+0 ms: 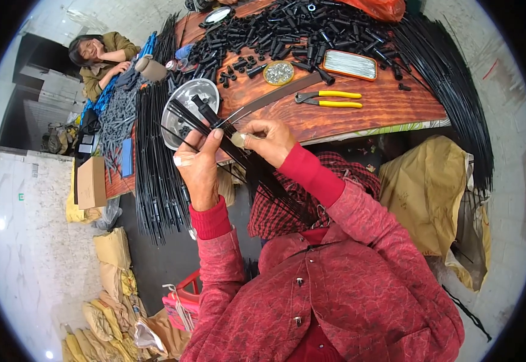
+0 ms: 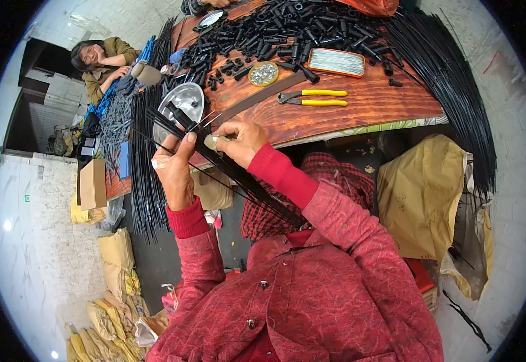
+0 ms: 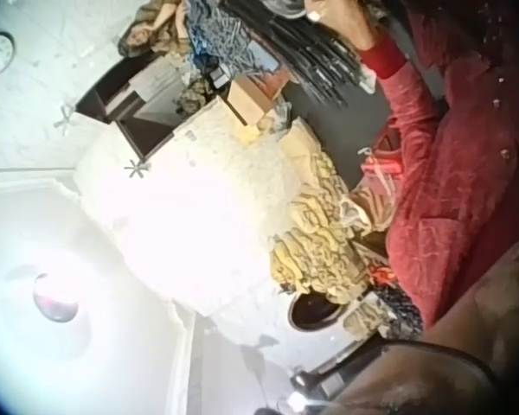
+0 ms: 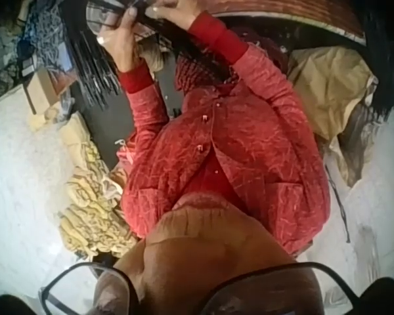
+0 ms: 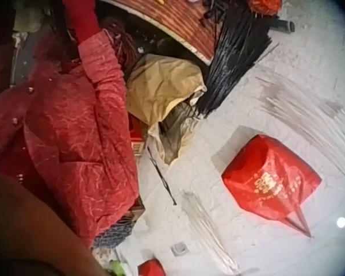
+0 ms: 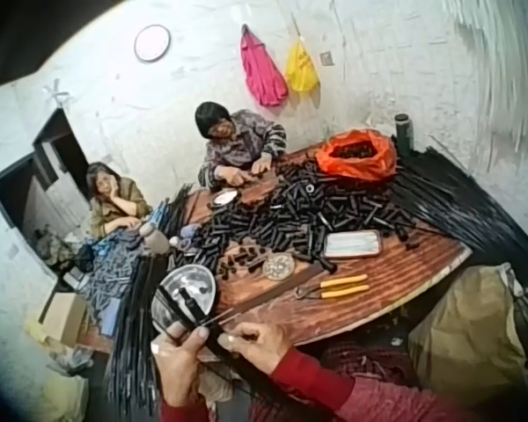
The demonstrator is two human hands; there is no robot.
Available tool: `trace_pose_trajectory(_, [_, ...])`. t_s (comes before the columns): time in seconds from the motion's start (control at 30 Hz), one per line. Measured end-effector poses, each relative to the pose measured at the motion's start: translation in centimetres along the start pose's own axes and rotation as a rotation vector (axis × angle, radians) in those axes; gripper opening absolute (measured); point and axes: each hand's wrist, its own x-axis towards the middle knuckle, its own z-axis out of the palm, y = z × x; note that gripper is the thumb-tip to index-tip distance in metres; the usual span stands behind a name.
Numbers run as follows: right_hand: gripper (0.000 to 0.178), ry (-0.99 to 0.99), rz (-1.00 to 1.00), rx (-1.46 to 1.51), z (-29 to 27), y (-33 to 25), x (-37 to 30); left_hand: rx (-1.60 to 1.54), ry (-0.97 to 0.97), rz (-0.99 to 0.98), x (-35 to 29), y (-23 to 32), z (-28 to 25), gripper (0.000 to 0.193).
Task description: Assembling black spokes into a central metal frame component using pliers.
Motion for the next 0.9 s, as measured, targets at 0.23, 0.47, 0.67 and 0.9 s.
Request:
trace_pose_trajectory(0.23, [0.013,-0.030,-0.011,-0.126,0.0,-1.7,-0.3,0.050,0.026,0.013,-0.1,0.0,-0.4,0.028])
trace_pose_trajectory(0.47, [0.015,-0.050,0.017,0.031,-0.2,-0.6,0.0,0.041,0.023,0.037,-0.2,-0.2,-0.2,0.027])
trace_pose_trajectory(0.67, [0.012,0.104,-0.188,-0.394,0.4,-3.1,-1.5,0.045,0.034,0.035,-0.3,-0.2,0.2,0.027])
trace_pose_trajectory(0.9, [0.014,0.100,-0.185,-0.333,0.6,-1.5,-0.8,0.002,0.020,0.036,0.0,-0.9,-0.5,0.027])
